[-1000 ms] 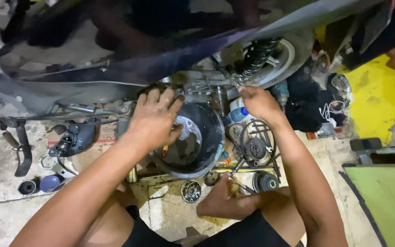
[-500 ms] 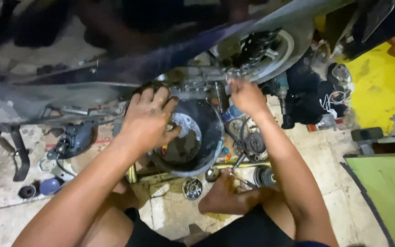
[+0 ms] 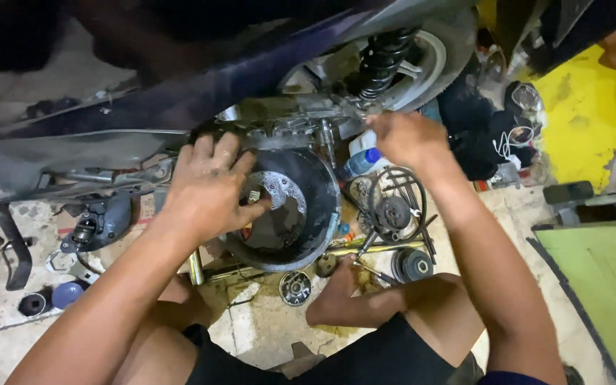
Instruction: Cleaning a small motorcycle part with a brush in a basin and inspecting the engine area.
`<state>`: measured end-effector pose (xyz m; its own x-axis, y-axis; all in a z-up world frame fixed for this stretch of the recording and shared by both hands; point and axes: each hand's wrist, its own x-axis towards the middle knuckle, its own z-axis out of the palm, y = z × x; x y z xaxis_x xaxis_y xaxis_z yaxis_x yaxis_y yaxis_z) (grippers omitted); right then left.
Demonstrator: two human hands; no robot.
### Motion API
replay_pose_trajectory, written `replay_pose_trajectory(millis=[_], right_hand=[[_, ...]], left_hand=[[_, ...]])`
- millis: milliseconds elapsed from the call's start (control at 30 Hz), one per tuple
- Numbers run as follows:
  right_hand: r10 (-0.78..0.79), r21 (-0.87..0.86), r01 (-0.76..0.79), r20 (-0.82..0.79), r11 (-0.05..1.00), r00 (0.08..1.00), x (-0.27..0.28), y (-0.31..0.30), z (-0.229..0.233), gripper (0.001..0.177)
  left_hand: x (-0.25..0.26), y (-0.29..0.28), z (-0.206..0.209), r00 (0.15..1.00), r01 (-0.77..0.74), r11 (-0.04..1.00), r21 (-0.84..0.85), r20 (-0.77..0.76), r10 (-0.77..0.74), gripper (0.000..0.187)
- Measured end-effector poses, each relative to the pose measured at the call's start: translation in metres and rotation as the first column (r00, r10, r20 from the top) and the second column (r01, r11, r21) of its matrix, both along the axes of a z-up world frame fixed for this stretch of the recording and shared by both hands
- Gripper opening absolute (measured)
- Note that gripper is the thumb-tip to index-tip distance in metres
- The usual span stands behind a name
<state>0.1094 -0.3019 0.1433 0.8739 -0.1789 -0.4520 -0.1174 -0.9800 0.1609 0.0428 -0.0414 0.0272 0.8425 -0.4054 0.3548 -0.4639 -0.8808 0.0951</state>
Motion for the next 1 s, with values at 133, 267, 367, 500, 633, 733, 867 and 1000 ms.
replay_pose_trajectory(millis=[133, 267, 367, 500, 633, 733, 867, 1000], right_hand=[[0.013, 0.016, -0.015, 0.122, 1.000, 0.992, -0.001, -0.005, -0.030, 0.057], [-0.069, 0.195, 0.007, 0.315, 0.981, 0.947, -0.019, -0.023, -0.097, 0.055], [-0.143, 0.207, 0.070, 0.366, 0.976, 0.919, -0.045, -0.037, -0.102, 0.047], [-0.269, 0.434, 0.068, 0.423, 0.899, 0.865, -0.028, -0.052, -0.133, 0.049], [-0.459, 0.730, 0.008, 0.421, 0.684, 0.782, -0.027, -0.039, -0.132, 0.037], [-0.489, 0.776, 0.040, 0.357, 0.630, 0.796, -0.043, -0.055, -0.163, 0.047], [-0.735, 0.921, 0.087, 0.244, 0.380, 0.632, -0.069, -0.061, -0.155, 0.044], [-0.838, 0.993, 0.034, -0.114, -0.114, 0.534, -0.051, -0.016, -0.126, 0.046]], left_hand=[[0.001, 0.000, -0.005, 0.999, 0.016, 1.000, -0.020, 0.052, -0.014, 0.072], [-0.002, 0.002, 0.006, 1.000, 0.009, 1.000, -0.002, -0.026, -0.009, 0.069], [0.003, -0.002, -0.006, 0.997, 0.005, 1.000, 0.017, -0.080, -0.003, 0.074], [-0.003, -0.002, 0.002, 0.986, 0.004, 0.998, 0.068, -0.167, 0.008, 0.080], [-0.001, -0.006, 0.013, 0.996, 0.006, 0.999, 0.034, -0.089, -0.003, 0.076], [-0.002, -0.003, 0.008, 0.995, -0.008, 0.999, 0.053, -0.097, 0.013, 0.076], [-0.003, -0.007, 0.017, 0.984, -0.052, 0.993, 0.105, -0.164, 0.068, 0.076], [-0.004, -0.011, 0.022, 0.973, -0.067, 0.984, 0.168, -0.208, 0.102, 0.075]])
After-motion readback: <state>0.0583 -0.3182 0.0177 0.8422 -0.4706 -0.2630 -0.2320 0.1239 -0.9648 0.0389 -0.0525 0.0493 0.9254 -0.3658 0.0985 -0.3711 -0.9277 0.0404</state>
